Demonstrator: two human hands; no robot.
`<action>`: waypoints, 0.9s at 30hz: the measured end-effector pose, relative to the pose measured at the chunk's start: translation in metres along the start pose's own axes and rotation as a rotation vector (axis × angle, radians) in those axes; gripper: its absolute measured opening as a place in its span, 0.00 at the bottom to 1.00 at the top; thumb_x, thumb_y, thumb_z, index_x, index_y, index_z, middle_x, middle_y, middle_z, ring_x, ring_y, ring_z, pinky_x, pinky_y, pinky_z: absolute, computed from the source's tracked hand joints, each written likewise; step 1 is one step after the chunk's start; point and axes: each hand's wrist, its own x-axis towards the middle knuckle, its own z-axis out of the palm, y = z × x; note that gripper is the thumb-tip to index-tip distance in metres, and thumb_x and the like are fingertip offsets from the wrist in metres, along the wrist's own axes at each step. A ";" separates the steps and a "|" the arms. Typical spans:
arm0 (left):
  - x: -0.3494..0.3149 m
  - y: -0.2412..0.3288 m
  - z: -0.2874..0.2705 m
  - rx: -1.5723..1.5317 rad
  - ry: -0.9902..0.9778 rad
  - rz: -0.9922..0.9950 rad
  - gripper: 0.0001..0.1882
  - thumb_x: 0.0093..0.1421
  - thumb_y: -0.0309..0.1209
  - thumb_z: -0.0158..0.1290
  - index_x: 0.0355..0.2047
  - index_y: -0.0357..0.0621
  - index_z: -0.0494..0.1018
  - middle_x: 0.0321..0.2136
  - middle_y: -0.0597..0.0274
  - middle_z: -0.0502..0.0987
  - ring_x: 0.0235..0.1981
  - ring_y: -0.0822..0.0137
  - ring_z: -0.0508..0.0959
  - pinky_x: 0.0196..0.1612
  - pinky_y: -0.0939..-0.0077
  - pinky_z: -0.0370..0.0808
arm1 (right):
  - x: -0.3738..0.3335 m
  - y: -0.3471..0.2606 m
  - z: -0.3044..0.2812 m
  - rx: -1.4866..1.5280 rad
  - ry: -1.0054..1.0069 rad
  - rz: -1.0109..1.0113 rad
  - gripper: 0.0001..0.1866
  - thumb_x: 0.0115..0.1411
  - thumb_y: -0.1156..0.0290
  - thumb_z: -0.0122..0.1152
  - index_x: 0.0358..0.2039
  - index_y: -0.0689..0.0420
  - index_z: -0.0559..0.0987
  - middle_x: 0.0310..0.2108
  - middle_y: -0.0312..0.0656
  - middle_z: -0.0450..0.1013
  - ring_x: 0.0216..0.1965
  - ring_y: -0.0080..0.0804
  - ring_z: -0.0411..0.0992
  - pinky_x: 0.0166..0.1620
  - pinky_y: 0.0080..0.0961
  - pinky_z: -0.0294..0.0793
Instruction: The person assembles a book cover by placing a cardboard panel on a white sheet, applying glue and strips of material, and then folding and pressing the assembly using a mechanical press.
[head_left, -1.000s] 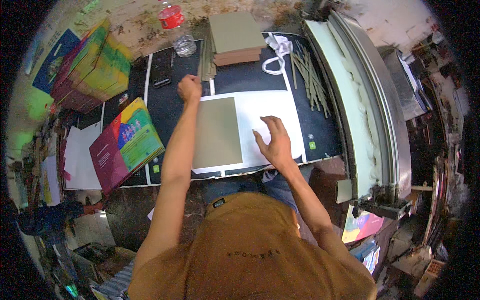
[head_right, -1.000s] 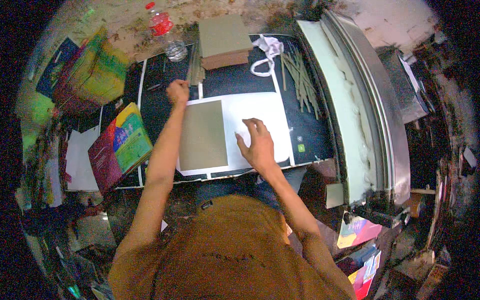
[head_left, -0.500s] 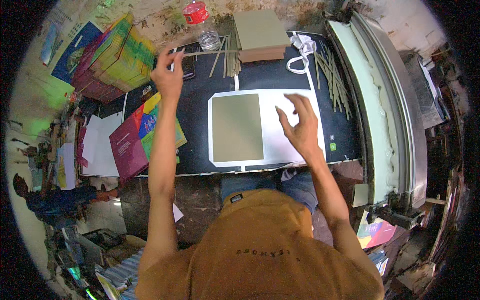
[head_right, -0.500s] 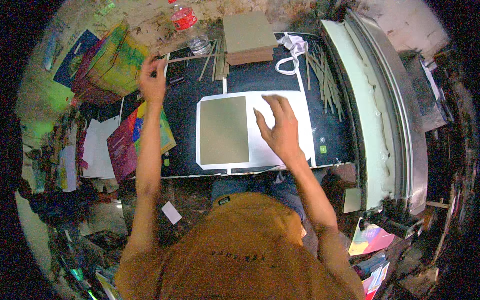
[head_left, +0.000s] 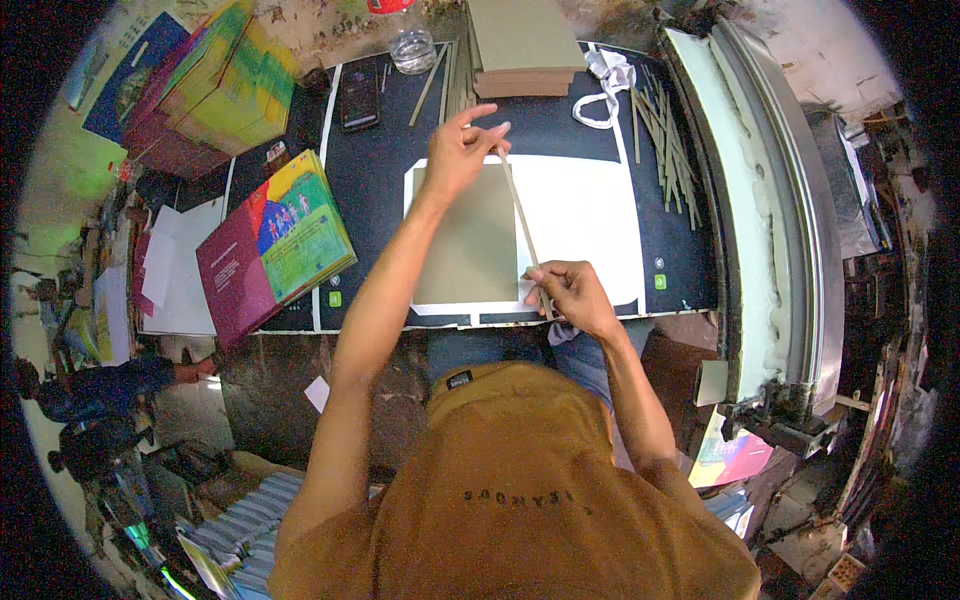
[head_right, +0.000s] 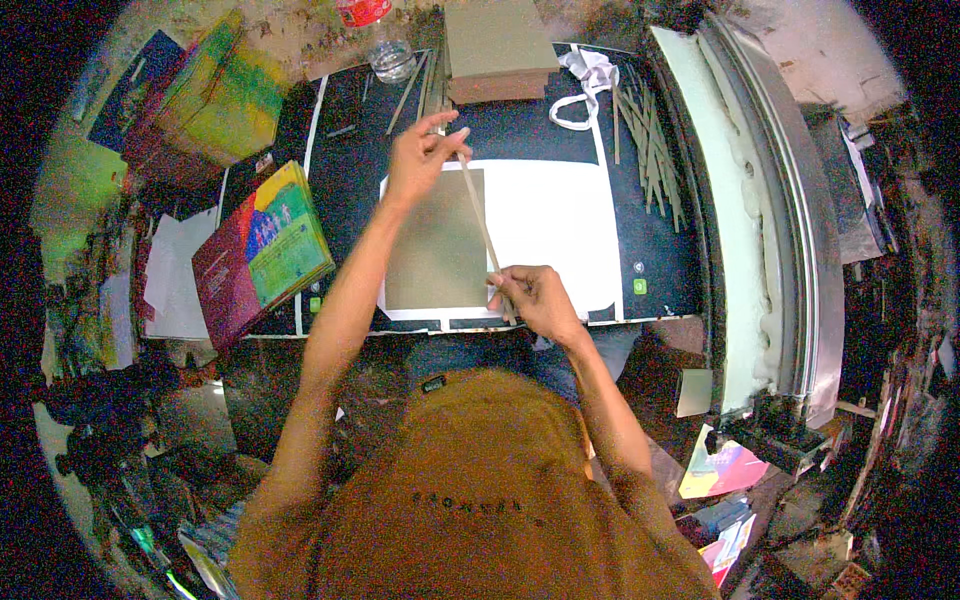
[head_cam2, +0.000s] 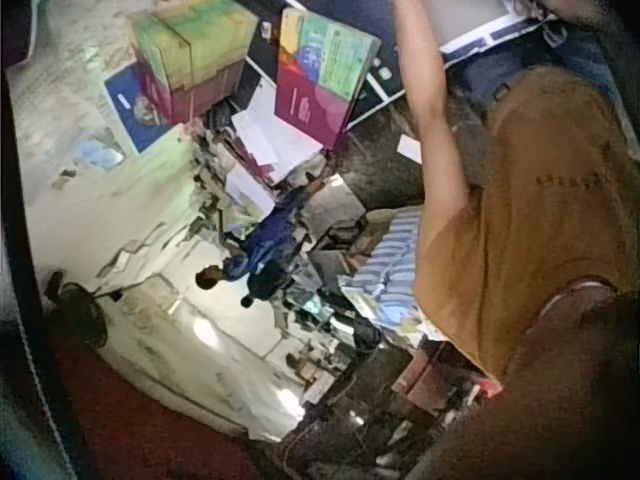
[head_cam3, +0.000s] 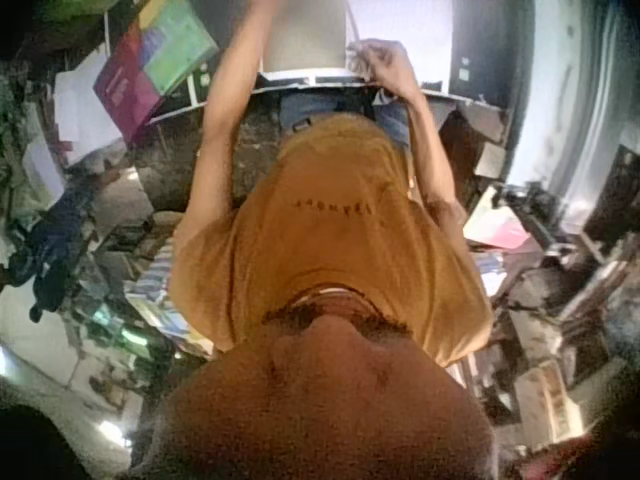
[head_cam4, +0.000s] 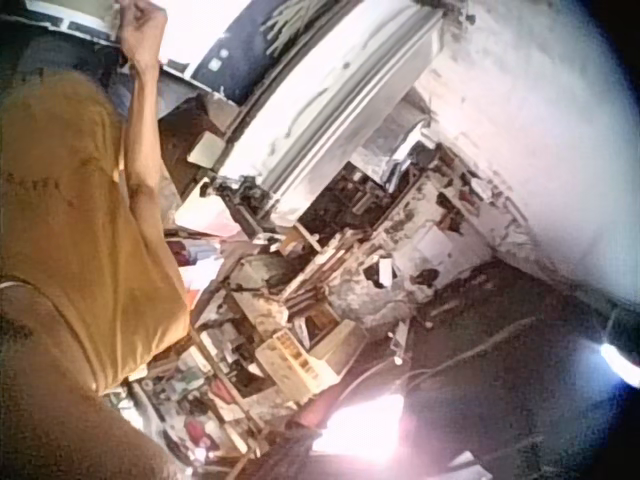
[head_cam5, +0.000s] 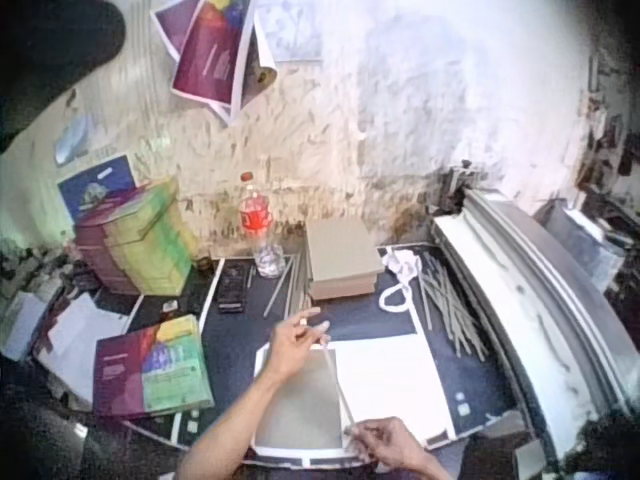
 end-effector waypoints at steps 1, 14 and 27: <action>-0.004 -0.021 0.012 -0.024 0.048 -0.030 0.21 0.67 0.33 0.59 0.57 0.36 0.73 0.38 0.51 0.85 0.40 0.65 0.86 0.45 0.71 0.81 | 0.002 0.014 0.002 0.078 0.019 0.041 0.18 0.73 0.62 0.57 0.36 0.66 0.85 0.23 0.39 0.81 0.18 0.17 0.69 0.21 0.19 0.66; -0.089 -0.075 0.037 0.774 -0.363 0.363 0.32 0.71 0.48 0.46 0.68 0.42 0.64 0.71 0.55 0.62 0.72 0.48 0.58 0.73 0.44 0.53 | 0.043 0.045 0.020 0.112 0.118 0.227 0.17 0.67 0.65 0.60 0.36 0.69 0.85 0.22 0.43 0.81 0.17 0.21 0.73 0.20 0.23 0.70; -0.090 -0.080 0.043 0.887 -0.373 0.367 0.34 0.71 0.51 0.46 0.72 0.48 0.59 0.73 0.63 0.57 0.74 0.50 0.54 0.73 0.42 0.51 | 0.015 0.048 0.032 0.269 0.099 0.316 0.17 0.69 0.69 0.57 0.39 0.74 0.82 0.27 0.49 0.81 0.21 0.29 0.79 0.23 0.25 0.80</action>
